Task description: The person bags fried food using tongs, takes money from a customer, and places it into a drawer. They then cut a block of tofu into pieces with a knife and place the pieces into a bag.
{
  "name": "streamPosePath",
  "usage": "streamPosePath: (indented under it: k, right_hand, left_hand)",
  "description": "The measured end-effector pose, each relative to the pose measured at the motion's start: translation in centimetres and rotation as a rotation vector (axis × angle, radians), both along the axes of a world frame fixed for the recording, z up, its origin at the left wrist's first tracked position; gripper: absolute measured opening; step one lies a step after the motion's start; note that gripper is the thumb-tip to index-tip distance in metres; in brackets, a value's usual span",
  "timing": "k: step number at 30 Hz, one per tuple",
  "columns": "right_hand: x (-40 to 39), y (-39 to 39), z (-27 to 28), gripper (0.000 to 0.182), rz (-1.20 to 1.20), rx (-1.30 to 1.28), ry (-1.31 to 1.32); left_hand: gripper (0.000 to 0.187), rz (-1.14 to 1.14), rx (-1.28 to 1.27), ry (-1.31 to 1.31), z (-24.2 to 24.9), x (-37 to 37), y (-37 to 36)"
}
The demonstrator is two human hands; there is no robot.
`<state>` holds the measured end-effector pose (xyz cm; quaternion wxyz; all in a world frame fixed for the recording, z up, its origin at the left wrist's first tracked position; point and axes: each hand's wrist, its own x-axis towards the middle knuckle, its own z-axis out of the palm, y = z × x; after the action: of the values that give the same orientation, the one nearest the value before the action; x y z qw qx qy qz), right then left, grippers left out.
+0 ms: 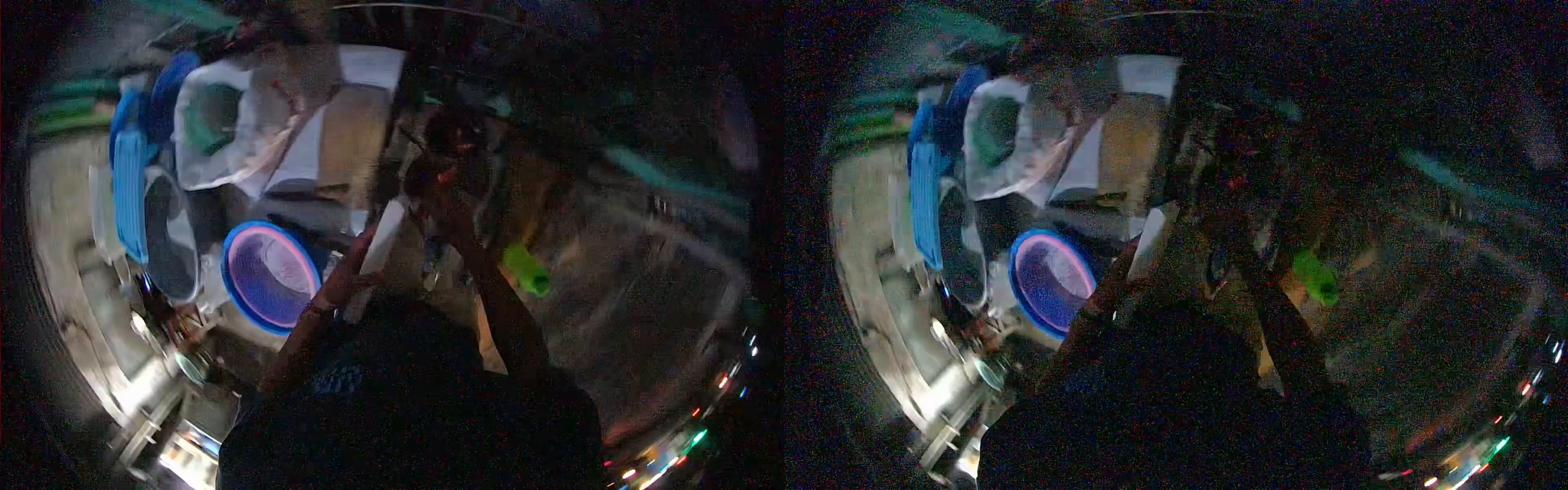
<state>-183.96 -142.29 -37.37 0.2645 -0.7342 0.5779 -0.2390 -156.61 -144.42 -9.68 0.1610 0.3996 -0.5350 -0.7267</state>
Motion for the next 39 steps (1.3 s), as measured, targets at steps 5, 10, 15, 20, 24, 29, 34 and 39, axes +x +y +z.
streamPosePath:
  k: [5, 10, 15, 20, 24, 29, 34, 39]
  right_hand:
    - [14.9, -15.7, 15.9, 0.045, 0.221, 0.073, -0.173]
    - [23.8, -18.2, 12.5, 0.034, 0.473, 0.014, 0.050]
    - [24.7, -18.2, 8.7, 0.032, 0.284, 0.713, -0.258]
    - [14.7, -26.4, 18.9, 0.028, 0.715, 0.369, -0.096]
    - [1.3, -28.3, 15.3, 0.032, 0.591, 0.348, -0.207]
    - [-7.5, -30.9, 20.1, 0.027, 0.226, 0.361, 0.149]
    - [-14.4, -32.9, 12.0, 0.035, 0.118, 0.477, -0.108]
    - [-15.5, -32.0, 11.8, 0.039, 0.173, 0.473, -0.434]
  left_hand:
    - [0.097, 0.296, 0.141, 0.203, 5.0, 1.9, -2.7]
    - [0.103, 0.521, 0.200, 0.039, 7.3, 3.1, -2.5]
    - [0.105, 0.692, 0.164, 0.112, 6.5, 3.1, -2.0]
    - [0.101, 0.539, -0.066, -0.241, 6.9, 2.0, -5.1]
    - [0.100, 0.513, -0.213, -0.631, 4.5, -1.2, -8.2]
    - [0.100, 0.762, -0.419, -0.857, -3.9, -6.3, -13.2]
    - [0.098, 0.589, -0.553, -1.081, -6.8, -9.1, -18.3]
    - [0.091, 0.550, -0.522, -1.111, -10.0, -9.8, -18.7]
